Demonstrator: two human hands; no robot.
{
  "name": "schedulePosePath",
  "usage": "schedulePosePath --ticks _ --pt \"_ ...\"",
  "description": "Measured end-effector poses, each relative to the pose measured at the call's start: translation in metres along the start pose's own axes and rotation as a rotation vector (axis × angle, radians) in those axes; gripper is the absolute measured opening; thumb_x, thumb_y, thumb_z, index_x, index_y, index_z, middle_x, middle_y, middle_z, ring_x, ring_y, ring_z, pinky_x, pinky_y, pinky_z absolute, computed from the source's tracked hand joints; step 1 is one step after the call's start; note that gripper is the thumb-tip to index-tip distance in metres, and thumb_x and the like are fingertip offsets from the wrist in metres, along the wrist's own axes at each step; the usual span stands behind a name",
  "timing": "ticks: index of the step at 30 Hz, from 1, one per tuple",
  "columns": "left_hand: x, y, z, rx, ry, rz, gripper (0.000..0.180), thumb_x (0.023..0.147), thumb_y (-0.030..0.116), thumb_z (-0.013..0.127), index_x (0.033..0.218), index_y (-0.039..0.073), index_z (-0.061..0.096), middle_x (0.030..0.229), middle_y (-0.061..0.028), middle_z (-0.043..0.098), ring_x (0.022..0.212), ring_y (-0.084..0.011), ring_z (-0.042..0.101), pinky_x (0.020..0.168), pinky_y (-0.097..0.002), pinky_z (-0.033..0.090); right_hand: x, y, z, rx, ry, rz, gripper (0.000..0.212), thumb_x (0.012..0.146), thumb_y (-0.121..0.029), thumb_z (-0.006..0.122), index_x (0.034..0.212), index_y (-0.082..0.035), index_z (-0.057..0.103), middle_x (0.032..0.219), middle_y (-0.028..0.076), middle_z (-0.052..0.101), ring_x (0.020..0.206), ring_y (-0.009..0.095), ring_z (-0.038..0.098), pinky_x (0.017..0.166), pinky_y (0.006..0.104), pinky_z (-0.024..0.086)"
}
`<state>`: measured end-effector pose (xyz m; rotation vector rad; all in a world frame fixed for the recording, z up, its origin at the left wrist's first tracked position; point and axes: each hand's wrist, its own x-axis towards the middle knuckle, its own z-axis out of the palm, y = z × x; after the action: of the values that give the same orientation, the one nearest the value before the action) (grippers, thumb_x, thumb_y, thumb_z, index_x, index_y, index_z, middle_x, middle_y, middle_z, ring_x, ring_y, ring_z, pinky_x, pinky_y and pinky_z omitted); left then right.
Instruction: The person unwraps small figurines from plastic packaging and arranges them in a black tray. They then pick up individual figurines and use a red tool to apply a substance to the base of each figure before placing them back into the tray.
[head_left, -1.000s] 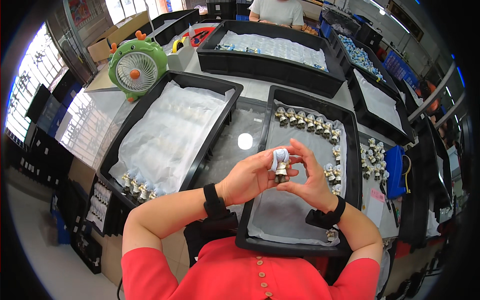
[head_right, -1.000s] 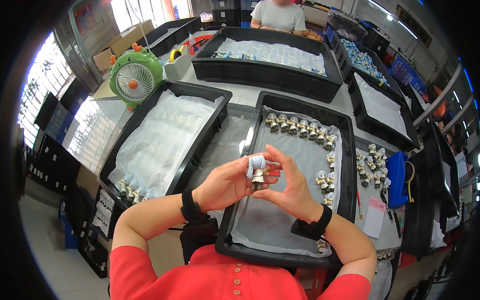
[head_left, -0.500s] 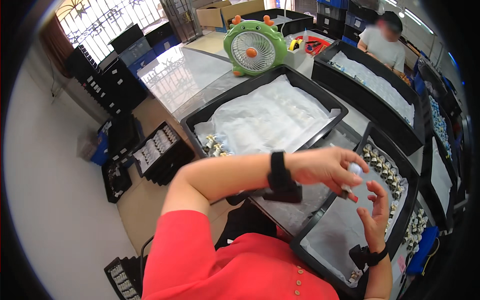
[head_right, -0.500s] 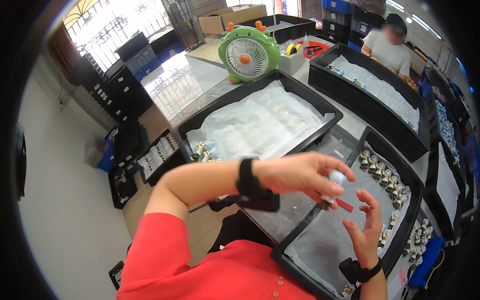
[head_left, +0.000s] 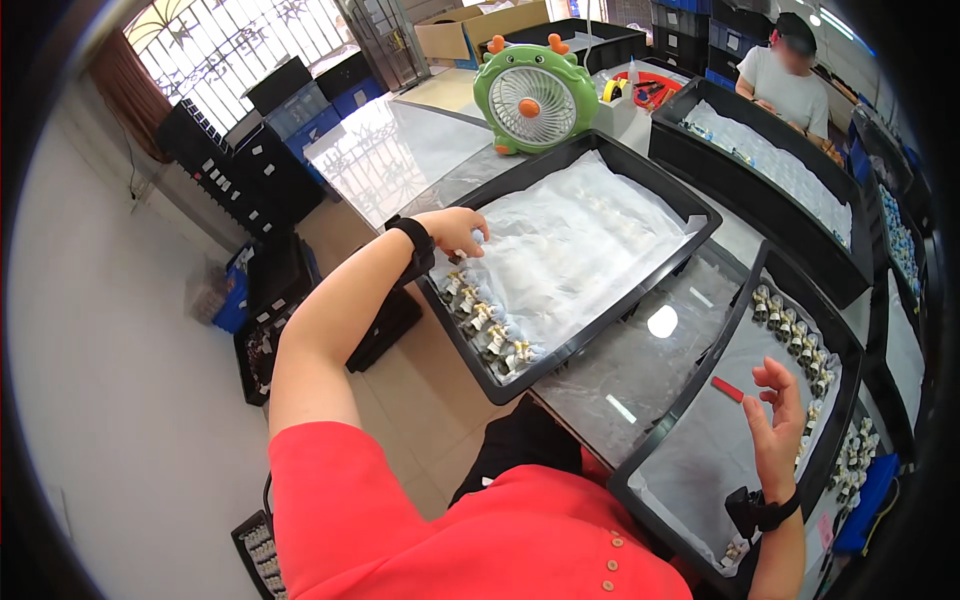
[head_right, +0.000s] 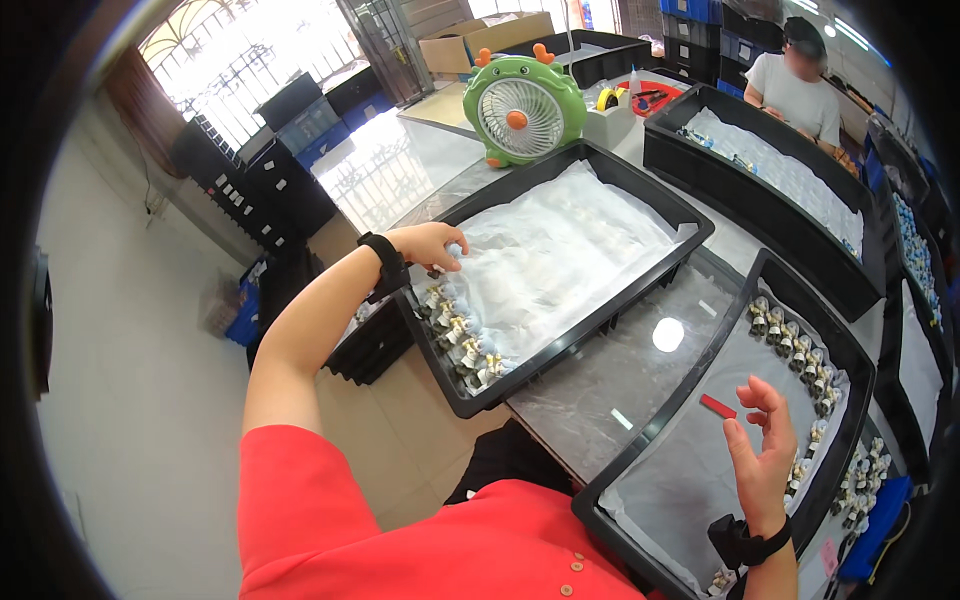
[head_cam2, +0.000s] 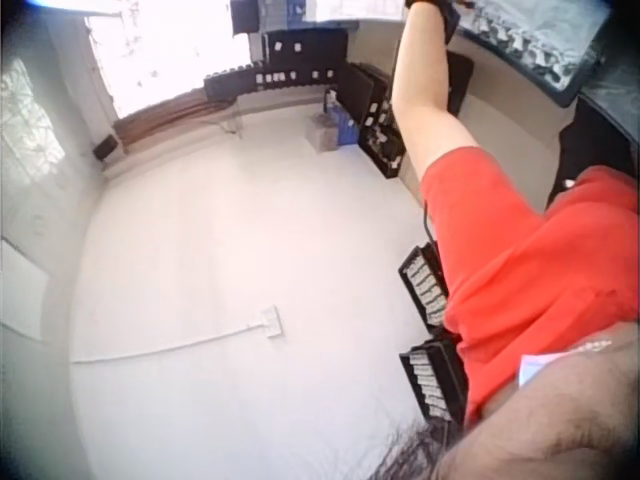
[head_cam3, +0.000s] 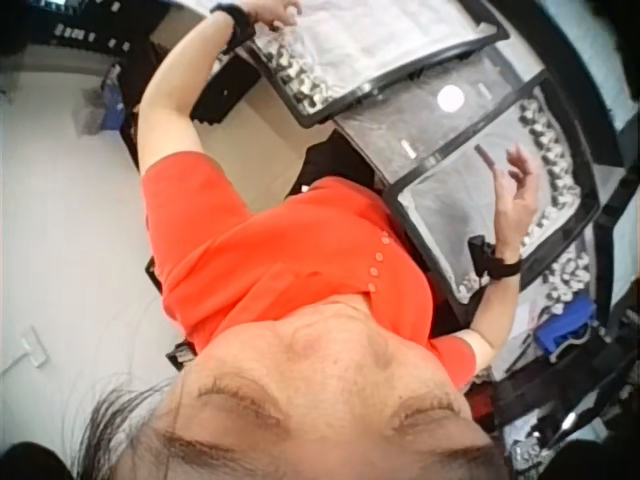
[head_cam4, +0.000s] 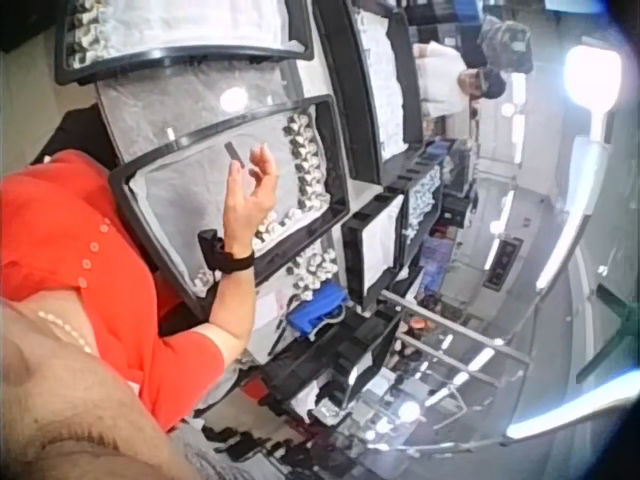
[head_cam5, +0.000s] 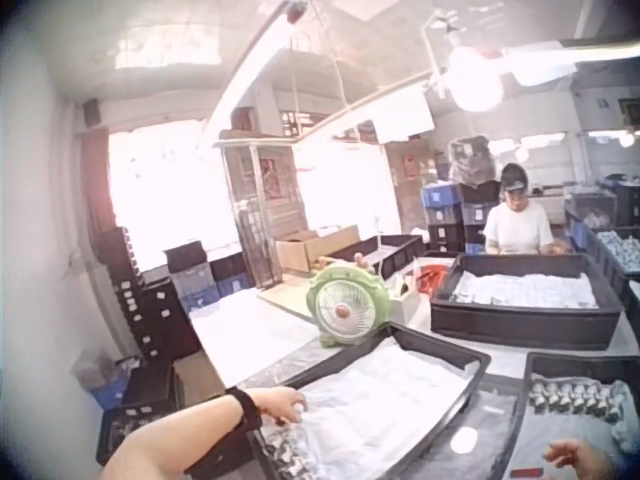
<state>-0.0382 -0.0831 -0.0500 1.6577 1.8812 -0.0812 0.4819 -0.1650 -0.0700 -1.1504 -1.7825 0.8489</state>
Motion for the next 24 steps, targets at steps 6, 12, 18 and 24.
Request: schedulePosePath --ticks 6,12,18,24 --pt "0.002 -0.012 0.004 0.381 -0.132 -0.094 0.053 0.068 0.02 0.075 0.116 0.004 0.058 0.08 -0.0105 0.065 0.064 -0.0204 0.063 0.057 -0.0316 0.052 0.001 0.004 0.003 -0.046 -0.015 0.024 0.04 0.08 -0.002 0.062 0.12 -0.003 0.055 0.104 0.007 0.062 0.099 0.016 0.058 0.084 0.0288 0.042" --pt "0.008 -0.024 0.007 0.283 -0.204 -0.13 0.057 0.069 0.016 0.074 0.12 0.004 0.056 0.081 -0.011 0.066 0.068 -0.0203 0.065 0.057 -0.0332 0.052 0.002 0.008 0.006 -0.088 -0.042 -0.007 0.032 0.08 -0.002 0.063 0.112 -0.002 0.059 0.093 0.007 0.065 0.09 0.016 0.059 0.08 0.0288 0.044" --pt "0.014 -0.028 0.003 0.163 -0.243 -0.199 0.051 0.07 0.012 0.073 0.116 0.004 0.054 0.082 -0.0105 0.066 0.068 -0.0188 0.066 0.057 -0.0322 0.053 0.002 0.01 0.008 -0.116 -0.071 -0.01 0.027 0.08 -0.002 0.063 0.107 -0.001 0.061 0.089 0.008 0.067 0.083 0.016 0.06 0.078 0.0286 0.045" --pt "0.005 -0.018 0.005 0.276 -0.215 -0.188 0.056 0.069 0.008 0.072 0.12 0.007 0.049 0.08 -0.0094 0.066 0.068 -0.0173 0.067 0.056 -0.031 0.052 0.003 0.011 0.006 -0.142 -0.125 -0.007 0.024 0.083 -0.003 0.062 0.107 0.0 0.061 0.089 0.006 0.066 0.083 0.013 0.059 0.079 0.027 0.045"
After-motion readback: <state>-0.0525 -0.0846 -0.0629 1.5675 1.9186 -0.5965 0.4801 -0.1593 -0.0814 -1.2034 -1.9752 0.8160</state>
